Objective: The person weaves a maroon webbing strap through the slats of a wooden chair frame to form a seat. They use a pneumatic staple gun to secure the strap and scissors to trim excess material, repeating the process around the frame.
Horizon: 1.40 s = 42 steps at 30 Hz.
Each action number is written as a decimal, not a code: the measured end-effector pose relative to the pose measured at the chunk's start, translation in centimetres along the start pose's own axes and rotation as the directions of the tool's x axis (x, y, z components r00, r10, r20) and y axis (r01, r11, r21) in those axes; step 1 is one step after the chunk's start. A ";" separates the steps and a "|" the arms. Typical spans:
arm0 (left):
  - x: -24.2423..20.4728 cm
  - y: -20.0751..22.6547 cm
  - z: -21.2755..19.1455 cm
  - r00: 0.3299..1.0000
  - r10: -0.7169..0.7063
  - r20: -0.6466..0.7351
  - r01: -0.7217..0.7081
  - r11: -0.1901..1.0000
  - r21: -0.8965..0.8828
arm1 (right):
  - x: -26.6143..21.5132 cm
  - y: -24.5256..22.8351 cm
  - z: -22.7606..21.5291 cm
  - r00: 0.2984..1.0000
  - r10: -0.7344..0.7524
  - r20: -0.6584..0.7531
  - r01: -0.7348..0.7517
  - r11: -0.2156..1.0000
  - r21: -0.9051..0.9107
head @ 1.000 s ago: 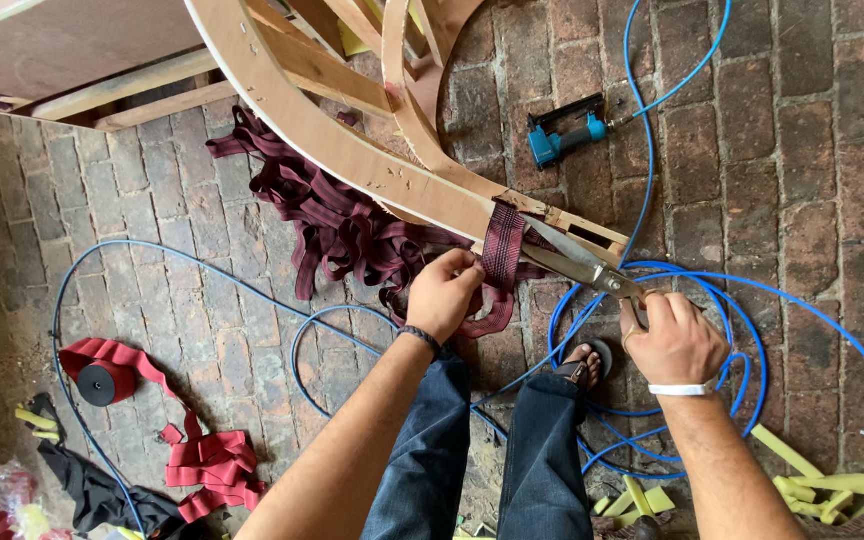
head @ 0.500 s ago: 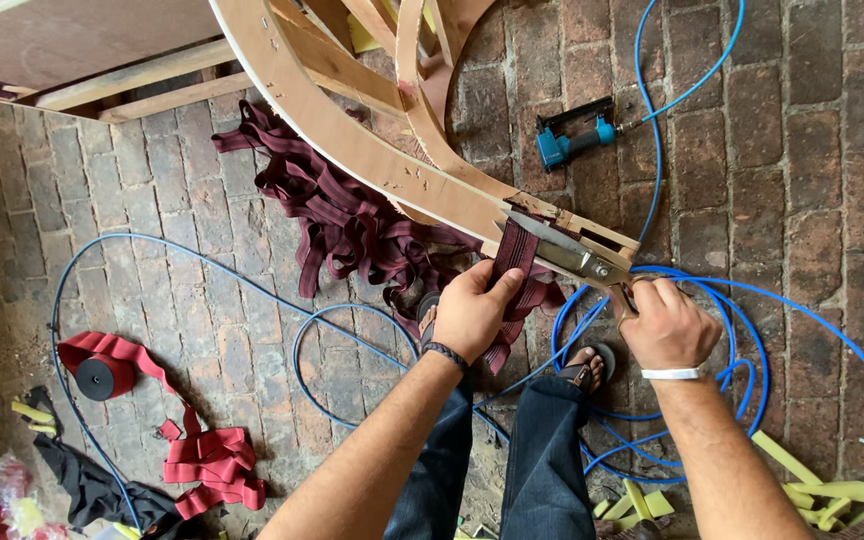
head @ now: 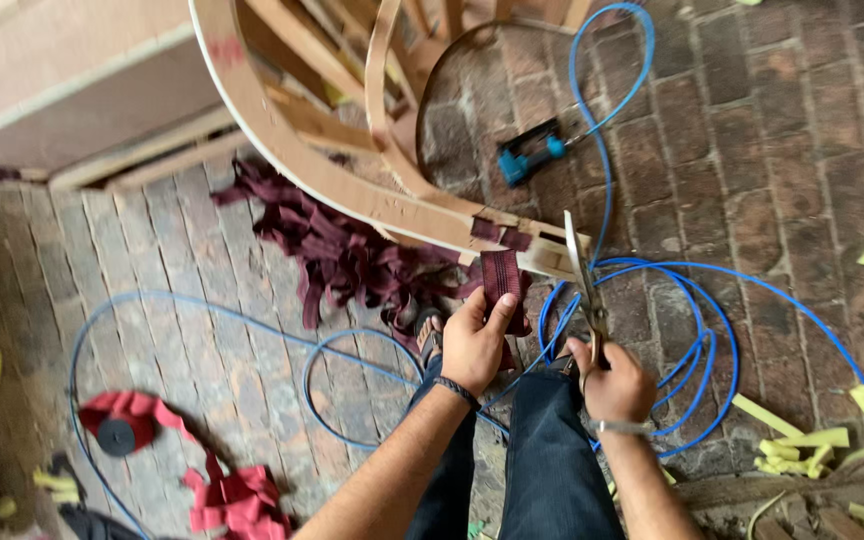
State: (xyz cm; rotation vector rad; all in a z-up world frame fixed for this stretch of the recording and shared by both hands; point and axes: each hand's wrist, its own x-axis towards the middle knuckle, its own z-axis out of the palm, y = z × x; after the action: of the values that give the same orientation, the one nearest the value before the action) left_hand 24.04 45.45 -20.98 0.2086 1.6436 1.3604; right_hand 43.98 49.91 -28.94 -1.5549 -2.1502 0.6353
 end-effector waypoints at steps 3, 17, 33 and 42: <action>-1.0 4.5 1.7 0.995 0.087 0.041 -0.086 0.996 -0.016 | -1.1 -2.1 -5.0 0.977 0.210 -0.042 -0.206 0.974 0.092; -3.1 14.4 5.0 0.965 -0.090 0.246 0.080 0.996 0.048 | -15.2 5.3 -26.4 0.215 0.917 -0.335 -0.578 0.396 0.714; -0.7 17.0 8.0 0.905 -0.136 0.404 0.096 0.988 0.119 | -34.1 17.4 -35.4 -0.287 0.802 -0.524 -0.913 -0.064 0.402; 0.4 16.1 1.8 0.990 0.083 0.111 -0.077 0.995 -0.057 | -13.7 12.8 -28.6 0.565 0.632 -0.531 -0.150 0.711 0.687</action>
State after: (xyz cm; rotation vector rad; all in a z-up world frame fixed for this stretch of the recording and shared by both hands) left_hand 18.36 52.80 -7.65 0.3177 1.5174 1.4245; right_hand 74.15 43.88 -14.02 -1.5703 -0.8377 0.5663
